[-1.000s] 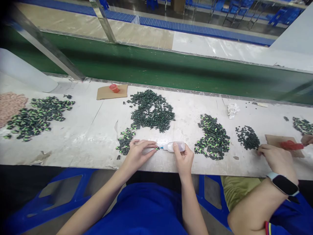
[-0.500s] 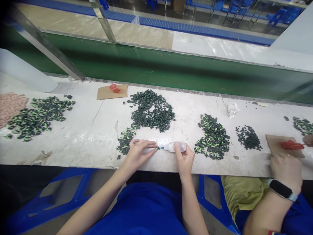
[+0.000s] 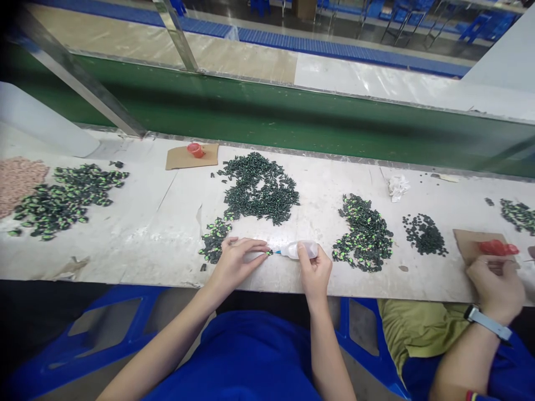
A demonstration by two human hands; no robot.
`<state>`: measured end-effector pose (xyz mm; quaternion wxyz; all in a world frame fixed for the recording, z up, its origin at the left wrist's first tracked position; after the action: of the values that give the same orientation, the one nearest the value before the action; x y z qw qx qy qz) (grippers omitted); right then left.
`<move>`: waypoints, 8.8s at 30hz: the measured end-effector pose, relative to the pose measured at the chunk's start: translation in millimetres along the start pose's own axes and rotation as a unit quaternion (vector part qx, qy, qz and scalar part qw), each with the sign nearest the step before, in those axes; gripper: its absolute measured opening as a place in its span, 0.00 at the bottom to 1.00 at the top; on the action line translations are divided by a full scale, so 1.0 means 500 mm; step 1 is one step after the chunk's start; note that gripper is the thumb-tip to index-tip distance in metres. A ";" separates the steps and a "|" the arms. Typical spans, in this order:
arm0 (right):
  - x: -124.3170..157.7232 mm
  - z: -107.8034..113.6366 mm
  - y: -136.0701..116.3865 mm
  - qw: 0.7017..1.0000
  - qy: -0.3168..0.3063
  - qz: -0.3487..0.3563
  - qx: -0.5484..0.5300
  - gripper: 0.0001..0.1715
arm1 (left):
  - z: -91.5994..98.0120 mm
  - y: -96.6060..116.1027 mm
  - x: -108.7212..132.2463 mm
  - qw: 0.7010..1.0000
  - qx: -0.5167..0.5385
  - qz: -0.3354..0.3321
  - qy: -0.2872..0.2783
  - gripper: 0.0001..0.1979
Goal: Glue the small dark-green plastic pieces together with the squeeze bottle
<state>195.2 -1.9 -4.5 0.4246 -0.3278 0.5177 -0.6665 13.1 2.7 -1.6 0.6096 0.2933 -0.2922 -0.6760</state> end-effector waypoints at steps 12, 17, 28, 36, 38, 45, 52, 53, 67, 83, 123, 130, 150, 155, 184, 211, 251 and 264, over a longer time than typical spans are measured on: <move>-0.017 -0.004 0.010 0.987 0.071 -0.001 -0.144 0.24 | 0.035 0.009 -0.023 0.996 -0.050 -0.057 -0.054 0.08; -0.032 -0.024 0.008 0.989 0.053 0.015 -0.134 0.29 | 0.066 0.001 -0.076 0.985 -0.144 -0.052 0.076 0.07; 0.018 -0.007 -0.003 0.982 0.115 0.142 -0.048 0.30 | 0.032 -0.022 -0.162 0.966 -0.208 -0.145 0.057 0.07; 0.069 -0.037 -0.011 0.993 -0.014 0.093 -0.073 0.12 | 0.038 0.005 -0.110 0.978 -0.123 -0.162 0.051 0.05; 0.071 -0.052 -0.012 0.990 -0.058 0.030 -0.127 0.16 | 0.034 0.024 -0.084 0.988 -0.013 -0.153 0.028 0.03; 0.056 -0.062 -0.009 0.963 -0.057 -0.093 -0.247 0.16 | 0.011 0.036 -0.029 0.974 0.210 -0.087 -0.020 0.06; 0.049 -0.044 0.004 0.973 -0.051 -0.113 -0.195 0.16 | -0.012 -0.002 0.008 0.993 -0.040 -0.107 0.037 0.09; 0.050 -0.043 0.007 0.974 -0.058 -0.113 -0.188 0.16 | -0.017 -0.005 0.013 0.991 -0.061 -0.114 0.044 0.08; 0.058 -0.023 -0.009 0.988 -0.140 0.049 -0.048 0.11 | -0.002 0.009 0.017 0.988 0.037 -0.143 0.054 0.07; 0.057 -0.018 -0.024 0.982 -0.140 0.059 -0.111 0.04 | 0.019 0.038 0.024 0.980 0.157 -0.113 0.036 0.07; 0.053 -0.013 -0.041 0.969 -0.157 0.022 -0.191 0.15 | 0.033 0.075 0.041 0.953 0.017 -0.272 0.131 0.11; 0.059 -0.012 -0.026 0.968 -0.144 0.032 -0.205 0.13 | 0.023 0.075 0.045 0.944 0.013 -0.299 0.138 0.13; -0.035 0.113 0.027 0.939 0.053 0.234 0.248 0.09 | 0.113 -0.047 -0.021 0.970 -0.163 -0.007 0.180 0.09; -0.040 0.087 0.020 0.908 0.094 0.288 0.289 0.14 | 0.124 -0.048 -0.039 0.960 -0.221 0.025 0.170 0.06; -0.005 -0.002 0.004 0.992 -0.015 -0.010 -0.122 0.14 | 0.041 -0.011 -0.021 0.995 -0.092 -0.012 -0.023 0.10; 0.012 -0.031 -0.008 0.999 -0.048 -0.018 -0.003 0.17 | 0.036 -0.011 -0.030 0.996 -0.089 0.019 0.008 0.03; 0.015 -0.033 -0.011 0.999 -0.042 -0.024 -0.006 0.17 | 0.035 -0.011 -0.028 0.995 -0.094 0.018 0.014 0.03; 0.004 -0.019 0.003 0.989 0.062 -0.004 -0.131 0.17 | 0.035 -0.005 -0.022 0.995 -0.094 0.006 -0.016 0.02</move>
<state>186.3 0.1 -8.6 0.3425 -0.3411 0.6246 -0.6133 -0.8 14.6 8.8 0.6338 0.2224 -0.2386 -0.7013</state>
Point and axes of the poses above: each hand's wrist, its own x-axis away from the middle knuckle, its own z-axis out of the back of the hand, y = z × x, the point moved 1 cm from there along -x, towards the middle knuckle, and after that the axes turned 5 degrees about y, right-handed, at the moved point
